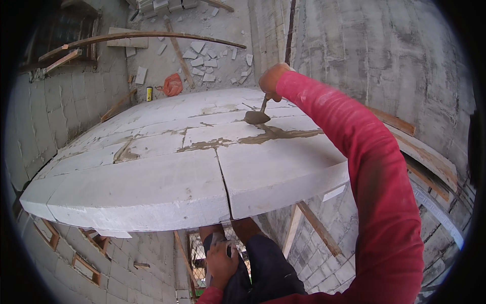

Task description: The person applies mortar to the joints between white tiles on a curved wall using a trowel. They repeatedly scoop mortar from a bucket and spread it into the gaps, occasionally measuring the wall with a tape measure.

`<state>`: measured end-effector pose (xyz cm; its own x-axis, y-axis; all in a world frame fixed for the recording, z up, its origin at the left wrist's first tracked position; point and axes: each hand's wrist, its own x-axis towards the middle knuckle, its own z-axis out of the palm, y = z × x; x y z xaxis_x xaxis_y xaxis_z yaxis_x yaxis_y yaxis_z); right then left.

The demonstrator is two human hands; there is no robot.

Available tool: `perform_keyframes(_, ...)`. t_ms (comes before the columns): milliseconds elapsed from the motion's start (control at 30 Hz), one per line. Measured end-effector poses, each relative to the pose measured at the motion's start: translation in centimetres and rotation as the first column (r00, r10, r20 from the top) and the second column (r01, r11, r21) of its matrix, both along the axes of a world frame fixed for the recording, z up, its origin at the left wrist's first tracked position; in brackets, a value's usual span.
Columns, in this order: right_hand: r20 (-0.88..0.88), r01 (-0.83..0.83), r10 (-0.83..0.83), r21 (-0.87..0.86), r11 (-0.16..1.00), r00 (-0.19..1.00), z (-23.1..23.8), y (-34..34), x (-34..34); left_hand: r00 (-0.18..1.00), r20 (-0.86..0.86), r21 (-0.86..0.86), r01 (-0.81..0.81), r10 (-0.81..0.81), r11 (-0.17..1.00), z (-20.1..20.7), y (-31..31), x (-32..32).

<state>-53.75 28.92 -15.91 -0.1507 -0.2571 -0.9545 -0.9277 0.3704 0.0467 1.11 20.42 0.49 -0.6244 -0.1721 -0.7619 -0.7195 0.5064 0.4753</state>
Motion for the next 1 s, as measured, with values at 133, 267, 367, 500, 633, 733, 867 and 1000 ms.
perform_keyframes(133,-0.188,0.133,-0.149,-0.094,0.987,0.971,-3.6,1.0,0.1,1.0,0.013,0.0,0.002,-0.002,1.0,0.0,-0.3,0.2)
perform_keyframes(267,-0.264,0.12,-0.157,-0.151,0.981,0.952,-9.8,3.9,2.4,1.0,0.0,-0.005,0.003,-0.003,1.0,-0.1,-0.8,0.5)
perform_keyframes(367,-0.197,0.103,-0.126,-0.122,0.987,0.972,-10.9,5.9,2.4,0.999,-0.04,-0.022,0.015,-0.016,1.0,-0.1,-0.9,0.6)
perform_keyframes(500,-0.018,0.056,-0.06,-0.166,0.985,0.998,-7.5,8.0,0.9,0.999,-0.016,-0.029,0.028,-0.029,0.999,0.0,-0.9,0.5)
perform_keyframes(633,-0.029,-0.006,-0.001,-0.236,0.972,1.0,-2.4,10.0,2.0,1.0,-0.008,-0.03,0.024,-0.024,0.999,-0.1,-0.9,0.4)
perform_keyframes(733,-0.086,-0.073,0.053,-0.252,0.965,0.995,1.0,11.7,2.4,1.0,-0.025,-0.032,0.007,-0.008,0.999,-0.2,-0.9,0.2)
perform_keyframes(867,-0.155,-0.187,0.141,-0.341,0.921,0.978,0.8,13.0,-2.1,0.999,-0.041,-0.004,-0.005,0.005,1.0,-0.1,-0.9,-0.1)
perform_keyframes(1000,-0.117,0.056,-0.086,-0.234,0.971,0.989,-5.6,12.3,-3.4,1.0,-0.002,-0.008,0.004,-0.004,1.0,0.0,-0.7,-0.3)
